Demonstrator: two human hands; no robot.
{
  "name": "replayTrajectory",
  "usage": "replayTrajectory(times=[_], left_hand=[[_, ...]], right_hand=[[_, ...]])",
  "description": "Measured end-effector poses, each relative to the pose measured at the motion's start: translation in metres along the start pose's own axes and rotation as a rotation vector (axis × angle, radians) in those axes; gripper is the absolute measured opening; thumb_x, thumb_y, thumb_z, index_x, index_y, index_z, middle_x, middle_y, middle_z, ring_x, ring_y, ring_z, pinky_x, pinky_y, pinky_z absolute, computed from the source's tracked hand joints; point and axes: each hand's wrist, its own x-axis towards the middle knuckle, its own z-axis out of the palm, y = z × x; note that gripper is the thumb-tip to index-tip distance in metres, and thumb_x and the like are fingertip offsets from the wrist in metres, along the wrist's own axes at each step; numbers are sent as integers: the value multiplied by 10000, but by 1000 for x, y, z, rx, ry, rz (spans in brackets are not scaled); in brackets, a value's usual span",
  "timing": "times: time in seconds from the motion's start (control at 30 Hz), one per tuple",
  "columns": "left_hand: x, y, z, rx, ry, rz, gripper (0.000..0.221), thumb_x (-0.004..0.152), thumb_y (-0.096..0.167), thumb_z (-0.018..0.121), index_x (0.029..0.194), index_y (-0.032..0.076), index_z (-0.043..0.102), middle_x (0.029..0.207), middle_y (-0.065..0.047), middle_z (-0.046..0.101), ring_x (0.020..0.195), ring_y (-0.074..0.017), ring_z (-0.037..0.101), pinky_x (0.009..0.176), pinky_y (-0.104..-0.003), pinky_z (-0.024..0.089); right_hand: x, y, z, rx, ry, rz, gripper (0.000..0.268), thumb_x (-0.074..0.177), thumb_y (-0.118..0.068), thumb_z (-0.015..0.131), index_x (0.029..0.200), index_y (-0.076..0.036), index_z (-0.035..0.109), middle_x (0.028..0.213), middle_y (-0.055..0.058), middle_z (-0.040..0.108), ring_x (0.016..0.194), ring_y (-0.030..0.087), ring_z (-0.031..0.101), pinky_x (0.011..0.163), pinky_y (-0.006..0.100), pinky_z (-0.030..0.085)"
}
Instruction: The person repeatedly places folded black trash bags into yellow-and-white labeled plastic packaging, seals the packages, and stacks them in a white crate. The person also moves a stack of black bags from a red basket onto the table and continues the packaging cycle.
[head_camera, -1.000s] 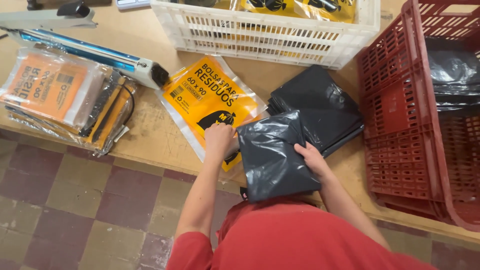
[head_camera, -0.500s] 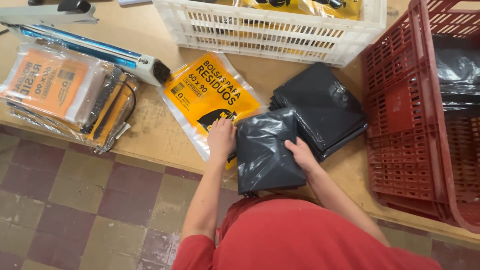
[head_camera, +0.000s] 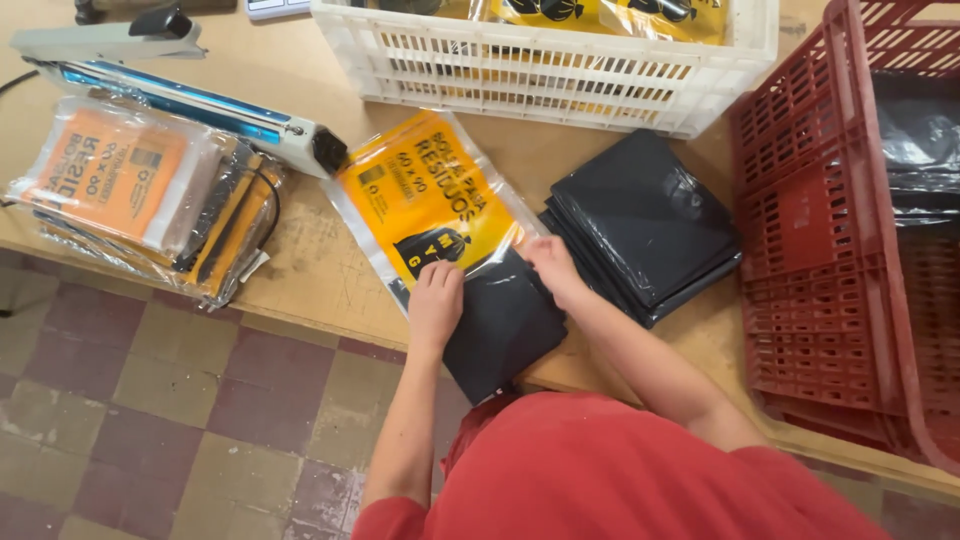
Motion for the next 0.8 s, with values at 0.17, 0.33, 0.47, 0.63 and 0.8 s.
replayTrajectory(times=[0.17, 0.33, 0.47, 0.63, 0.8], left_hand=[[-43, -16, -20, 266, -3, -223, 221, 834, 214, 716, 1019, 134, 626, 930, -49, 587, 924, -251, 609, 821, -335, 542], [-88, -20, -19, 351, -57, -381, 224, 886, 231, 643, 1077, 115, 634, 797, -46, 577, 748, -245, 647, 696, -333, 560], [-118, 0, -29, 249, -279, -294, 270, 905, 201, 602, 1160, 113, 586, 813, -74, 602, 701, -272, 661, 606, -379, 553], [-144, 62, -69, -84, -548, -295, 315, 877, 182, 528, 1183, 143, 586, 931, -102, 680, 780, -356, 651, 592, -509, 518], [-45, 101, -160, -361, -1081, -675, 477, 935, 608, 450, 943, 184, 667, 943, -124, 708, 878, -384, 662, 702, -508, 478]], right_hand=[[22, -41, 9, -120, -19, -27, 321, 894, -390, 670, 1060, -126, 596, 691, 41, 694, 551, 155, 645, 463, 273, 465], [-9, -75, -1, -228, -190, -70, 180, 892, -285, 616, 838, -130, 689, 550, 64, 626, 419, 190, 592, 342, 282, 469], [-50, -79, -42, -621, -301, -267, 261, 881, -255, 599, 708, -92, 706, 621, 149, 654, 582, 318, 648, 521, 381, 507], [-88, -1, -111, -946, -413, -358, 318, 854, -274, 515, 605, -120, 391, 557, 55, 464, 592, 140, 413, 590, 391, 308], [-163, -56, -122, -684, -682, 228, 151, 792, -168, 632, 712, -104, 743, 653, 0, 694, 595, 89, 580, 602, 247, 463]])
